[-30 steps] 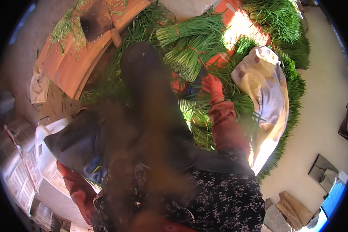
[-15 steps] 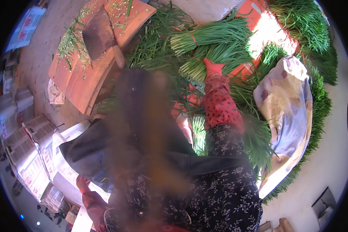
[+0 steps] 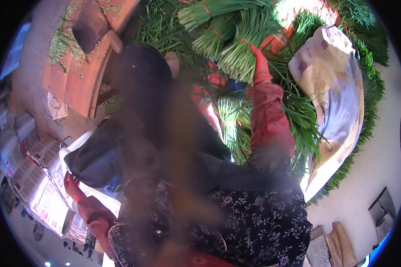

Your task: The person bundles long green vegetables by hand, secures them with a red tie, and trims the root ends using a cleaver on a wooden board.

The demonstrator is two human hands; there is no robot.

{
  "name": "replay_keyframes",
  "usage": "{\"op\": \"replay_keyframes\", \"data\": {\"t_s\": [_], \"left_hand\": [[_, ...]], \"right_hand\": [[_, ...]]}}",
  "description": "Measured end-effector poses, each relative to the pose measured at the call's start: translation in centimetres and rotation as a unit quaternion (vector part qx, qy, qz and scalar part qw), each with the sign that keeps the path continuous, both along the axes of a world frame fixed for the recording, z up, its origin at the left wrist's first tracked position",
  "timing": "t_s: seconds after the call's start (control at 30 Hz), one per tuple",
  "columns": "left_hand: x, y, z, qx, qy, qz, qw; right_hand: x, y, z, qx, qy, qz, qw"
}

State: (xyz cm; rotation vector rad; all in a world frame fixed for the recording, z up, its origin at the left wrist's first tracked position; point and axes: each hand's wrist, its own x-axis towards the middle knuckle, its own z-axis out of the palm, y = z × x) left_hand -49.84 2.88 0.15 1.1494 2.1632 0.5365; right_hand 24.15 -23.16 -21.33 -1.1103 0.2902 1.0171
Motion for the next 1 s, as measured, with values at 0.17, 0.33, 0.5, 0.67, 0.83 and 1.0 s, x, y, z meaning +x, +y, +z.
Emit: {"op": "replay_keyframes", "data": {"t_s": [0.17,0.33,0.5,0.67,0.83,1.0], "left_hand": [[5.3,1.7,0.1,0.101,0.113,-0.119,0.981],[2.5,-4.0,-1.4,0.080,0.158,-0.091,0.980],[2.6,-5.6,-3.7,0.076,0.201,-0.039,0.976],[3.5,-5.6,-3.6,0.063,0.222,-0.005,0.973],[0.9,-6.3,-3.6,0.074,0.160,0.029,0.984],[-0.6,-6.6,-4.2,0.093,0.214,0.007,0.972]], "right_hand": [[1.9,-0.8,-8.8,-0.207,-0.366,0.120,0.899],[2.5,9.3,0.2,-0.461,-0.529,0.339,0.626],[5.1,17.7,-3.1,-0.368,-0.772,0.384,0.348],[7.8,22.7,-8.6,-0.393,-0.781,0.434,0.218],[10.3,24.7,-12.0,-0.416,-0.727,0.521,0.163],[11.4,25.5,-12.6,-0.393,-0.759,0.498,0.148]]}}
